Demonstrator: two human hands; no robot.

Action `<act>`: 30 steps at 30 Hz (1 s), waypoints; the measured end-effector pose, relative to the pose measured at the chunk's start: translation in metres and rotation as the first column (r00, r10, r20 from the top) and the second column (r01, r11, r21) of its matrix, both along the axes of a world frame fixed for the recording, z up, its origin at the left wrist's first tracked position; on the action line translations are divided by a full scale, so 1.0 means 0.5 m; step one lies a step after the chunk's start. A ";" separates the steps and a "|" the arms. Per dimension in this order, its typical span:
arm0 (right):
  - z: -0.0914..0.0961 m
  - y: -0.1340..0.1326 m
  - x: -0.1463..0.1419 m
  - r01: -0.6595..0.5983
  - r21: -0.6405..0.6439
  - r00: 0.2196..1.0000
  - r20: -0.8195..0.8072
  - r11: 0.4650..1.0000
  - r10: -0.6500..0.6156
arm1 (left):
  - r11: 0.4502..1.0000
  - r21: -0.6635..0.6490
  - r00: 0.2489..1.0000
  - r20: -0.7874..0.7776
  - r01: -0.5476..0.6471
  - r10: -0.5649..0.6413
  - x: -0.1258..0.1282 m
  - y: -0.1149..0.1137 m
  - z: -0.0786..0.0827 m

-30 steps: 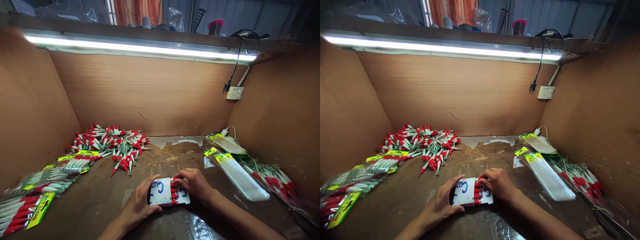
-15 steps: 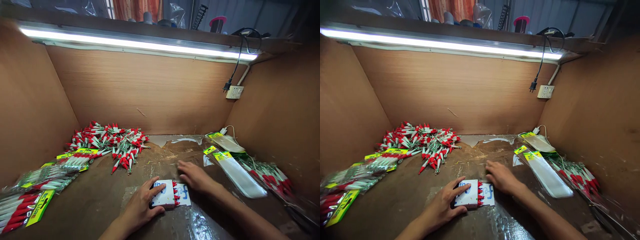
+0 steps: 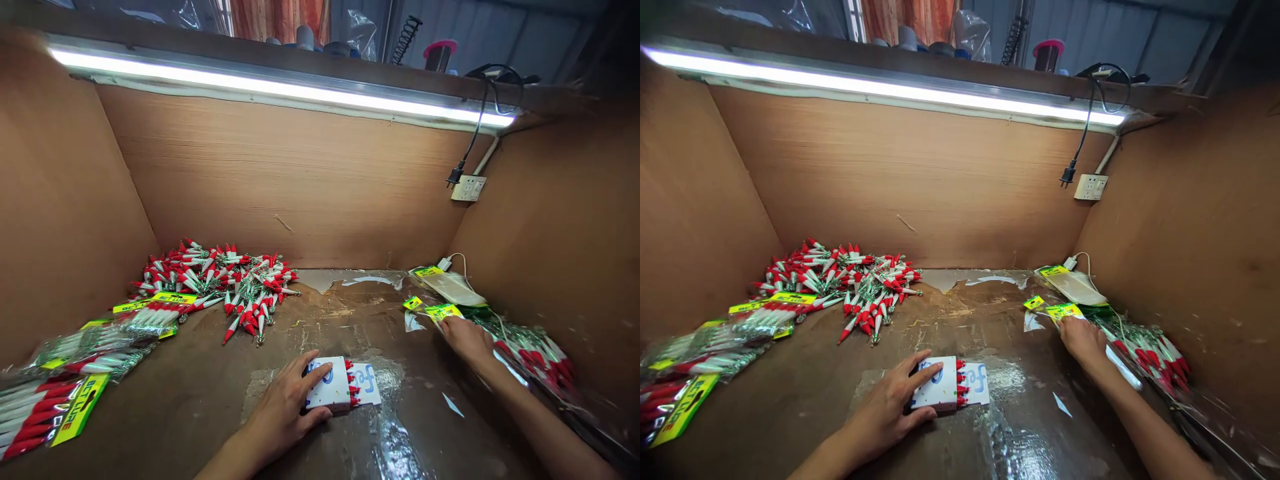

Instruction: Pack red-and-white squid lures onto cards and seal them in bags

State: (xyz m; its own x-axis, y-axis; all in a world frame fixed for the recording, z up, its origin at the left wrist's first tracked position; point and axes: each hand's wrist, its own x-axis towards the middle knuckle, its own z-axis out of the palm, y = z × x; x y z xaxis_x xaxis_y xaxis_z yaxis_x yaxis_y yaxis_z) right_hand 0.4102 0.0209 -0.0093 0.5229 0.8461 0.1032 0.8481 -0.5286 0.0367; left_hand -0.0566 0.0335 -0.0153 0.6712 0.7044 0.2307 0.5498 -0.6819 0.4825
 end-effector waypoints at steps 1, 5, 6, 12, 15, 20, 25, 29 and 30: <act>0.006 0.003 0.003 0.002 0.011 1.000 -0.010 1.000 -0.002 | 1.000 -0.013 1.000 0.013 -0.004 0.004 0.000 0.000 0.002; 0.042 0.004 -0.036 -0.139 0.171 0.990 -0.008 0.975 0.142 | 0.992 -0.127 0.982 0.181 -0.026 0.049 0.008 0.006 0.020; 0.053 0.000 -0.067 -0.270 0.258 0.961 0.019 0.927 0.275 | 0.979 -0.205 0.963 0.260 -0.015 0.069 0.010 0.009 0.028; 0.101 -0.030 -0.344 -0.912 0.344 0.306 0.211 0.223 0.928 | 0.469 -0.778 0.693 0.607 0.419 0.389 -0.009 0.020 0.088; 0.100 -0.026 -0.436 -0.940 0.340 0.101 0.185 0.033 0.978 | 0.380 -0.825 0.718 0.556 0.418 0.418 -0.028 0.024 0.092; 0.068 0.016 -0.463 -0.634 0.672 0.305 -0.238 0.383 0.922 | 0.711 -0.696 0.759 0.516 0.101 0.397 -0.032 0.050 0.055; 0.067 0.029 -0.456 -0.475 0.632 0.099 -0.653 0.612 0.751 | 0.714 -0.699 0.817 0.437 0.044 0.377 -0.020 0.053 0.043; 0.085 0.014 -0.489 -0.449 0.661 0.213 -0.575 0.601 0.790 | 0.768 -0.637 0.847 0.441 0.063 0.296 0.001 0.026 0.055; 0.091 0.010 -0.498 -0.458 0.647 0.212 -0.586 0.610 0.782 | 0.793 -0.602 0.853 0.458 0.092 0.250 0.008 0.017 0.059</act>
State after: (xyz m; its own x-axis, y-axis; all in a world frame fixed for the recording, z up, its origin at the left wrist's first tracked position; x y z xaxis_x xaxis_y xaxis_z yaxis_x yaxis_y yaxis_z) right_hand 0.1611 0.0257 0.0364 -0.1870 0.9382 0.2914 0.4537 0.3455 -0.8214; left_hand -0.0526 0.0418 0.0144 0.5185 0.8544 0.0340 0.1586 -0.1352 0.9780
